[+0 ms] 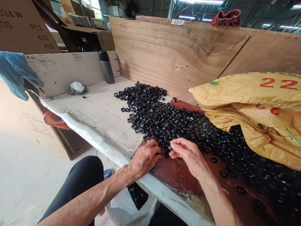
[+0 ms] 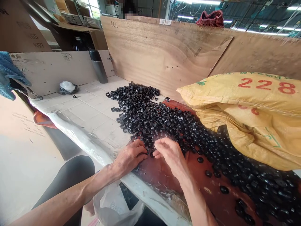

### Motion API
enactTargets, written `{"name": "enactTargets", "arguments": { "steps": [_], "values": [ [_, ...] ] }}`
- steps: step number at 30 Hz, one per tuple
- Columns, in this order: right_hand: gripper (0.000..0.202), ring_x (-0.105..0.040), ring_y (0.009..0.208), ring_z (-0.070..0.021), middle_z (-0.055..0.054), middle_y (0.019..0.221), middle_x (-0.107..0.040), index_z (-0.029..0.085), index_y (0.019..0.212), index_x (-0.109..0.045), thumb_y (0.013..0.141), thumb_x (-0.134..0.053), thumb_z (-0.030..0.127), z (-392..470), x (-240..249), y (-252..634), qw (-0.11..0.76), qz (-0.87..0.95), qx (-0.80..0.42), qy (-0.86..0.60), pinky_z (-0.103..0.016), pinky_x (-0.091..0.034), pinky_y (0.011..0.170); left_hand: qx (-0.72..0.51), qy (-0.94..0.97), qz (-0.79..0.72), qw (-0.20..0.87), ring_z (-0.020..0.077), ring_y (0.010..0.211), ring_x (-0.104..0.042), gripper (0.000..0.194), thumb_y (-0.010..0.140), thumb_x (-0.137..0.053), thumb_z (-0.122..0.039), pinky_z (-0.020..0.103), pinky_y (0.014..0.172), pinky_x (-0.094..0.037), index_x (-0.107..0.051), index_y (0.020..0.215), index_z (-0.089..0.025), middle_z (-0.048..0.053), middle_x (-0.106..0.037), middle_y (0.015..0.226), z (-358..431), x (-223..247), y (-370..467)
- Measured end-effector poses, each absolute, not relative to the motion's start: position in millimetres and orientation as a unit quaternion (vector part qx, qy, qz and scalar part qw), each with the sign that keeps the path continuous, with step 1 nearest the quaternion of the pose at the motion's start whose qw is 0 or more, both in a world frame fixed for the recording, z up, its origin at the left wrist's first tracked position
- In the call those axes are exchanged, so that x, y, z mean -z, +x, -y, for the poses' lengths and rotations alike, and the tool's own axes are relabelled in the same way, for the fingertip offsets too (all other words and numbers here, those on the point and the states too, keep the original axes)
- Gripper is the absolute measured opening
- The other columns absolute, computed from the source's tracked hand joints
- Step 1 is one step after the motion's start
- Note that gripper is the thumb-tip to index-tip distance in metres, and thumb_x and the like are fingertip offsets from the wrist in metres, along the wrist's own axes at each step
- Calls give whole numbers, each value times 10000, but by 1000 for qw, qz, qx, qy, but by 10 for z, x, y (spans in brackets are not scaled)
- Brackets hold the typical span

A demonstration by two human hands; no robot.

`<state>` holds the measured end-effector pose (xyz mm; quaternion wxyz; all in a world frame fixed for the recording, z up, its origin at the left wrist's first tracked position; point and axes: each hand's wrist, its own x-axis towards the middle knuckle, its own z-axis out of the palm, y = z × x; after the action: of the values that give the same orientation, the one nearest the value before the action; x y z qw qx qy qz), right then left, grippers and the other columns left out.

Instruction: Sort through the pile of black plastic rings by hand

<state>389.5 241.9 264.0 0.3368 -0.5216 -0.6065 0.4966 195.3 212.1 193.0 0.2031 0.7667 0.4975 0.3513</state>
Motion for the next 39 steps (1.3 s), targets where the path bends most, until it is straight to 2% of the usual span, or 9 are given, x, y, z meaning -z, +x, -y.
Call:
{"name": "enactTargets", "arguments": {
  "steps": [3,5,8,11,16,26,30,35,39],
  "values": [
    [279,-754,744,-231,-30,796,-687,152,875,-650,782,-751,394,-2389,-2658,3839,358,571,-539,-505,-349,-614,722,-398,722,-501,262,216,965,-637,110,910,-621,-179,341,876,-486,-692,827,-179,63,-678,1038,-2106,-1962,1933],
    [275,-756,788,-230,-34,838,-688,157,910,-636,798,-745,383,-2367,-2647,3803,366,578,-542,-489,-360,-614,774,-444,651,-498,362,205,919,-641,74,873,-673,-207,340,857,-490,-669,808,-174,51,-689,971,-2096,-2003,1896],
    [283,-736,846,-214,-52,935,-704,175,1001,-634,859,-706,410,-2330,-2604,3762,361,634,-505,-461,-337,-598,790,-506,505,-408,567,169,791,-646,197,818,-761,-288,309,763,-514,-618,898,-178,17,-673,856,-2084,-2055,1839],
    [248,-698,899,-197,-55,1011,-707,204,1070,-646,907,-666,390,-2283,-2562,3730,351,713,-408,-448,-305,-566,794,-551,419,-295,659,142,777,-659,338,772,-829,-274,289,772,-525,-587,991,-182,5,-672,885,-2070,-2063,1812],
    [181,-674,869,-172,-34,986,-703,225,1082,-629,944,-624,342,-2228,-2531,3698,350,757,-352,-424,-272,-551,781,-543,423,-278,670,128,818,-661,350,821,-807,-247,258,815,-522,-643,1112,-143,50,-722,907,-2039,-2040,1797],
    [102,-657,917,-172,-31,1037,-666,237,1053,-644,961,-600,244,-2264,-2430,3706,350,812,-279,-375,-279,-547,805,-564,428,-259,657,152,902,-684,304,840,-799,-254,269,840,-522,-647,1085,-157,55,-738,978,-2005,-2049,1803],
    [109,-656,1015,-191,-45,1085,-670,241,1043,-674,972,-591,239,-2250,-2444,3695,355,815,-276,-365,-292,-550,883,-562,427,-256,661,143,879,-681,303,848,-792,-264,260,818,-521,-644,1092,-164,47,-734,968,-2002,-2053,1802],
    [146,-705,924,-164,-9,1013,-717,262,1100,-631,954,-635,263,-2234,-2438,3686,358,778,-326,-401,-258,-572,852,-566,435,-272,645,153,913,-672,295,846,-793,-282,270,854,-513,-649,1069,-153,59,-728,985,-1988,-2078,1807],
    [143,-711,914,-145,11,1010,-727,275,1086,-637,944,-648,261,-2231,-2427,3674,364,777,-309,-410,-222,-564,840,-567,448,-295,626,158,915,-662,293,856,-779,-296,276,853,-510,-652,1081,-159,58,-719,988,-1968,-2096,1802]
  ]
}}
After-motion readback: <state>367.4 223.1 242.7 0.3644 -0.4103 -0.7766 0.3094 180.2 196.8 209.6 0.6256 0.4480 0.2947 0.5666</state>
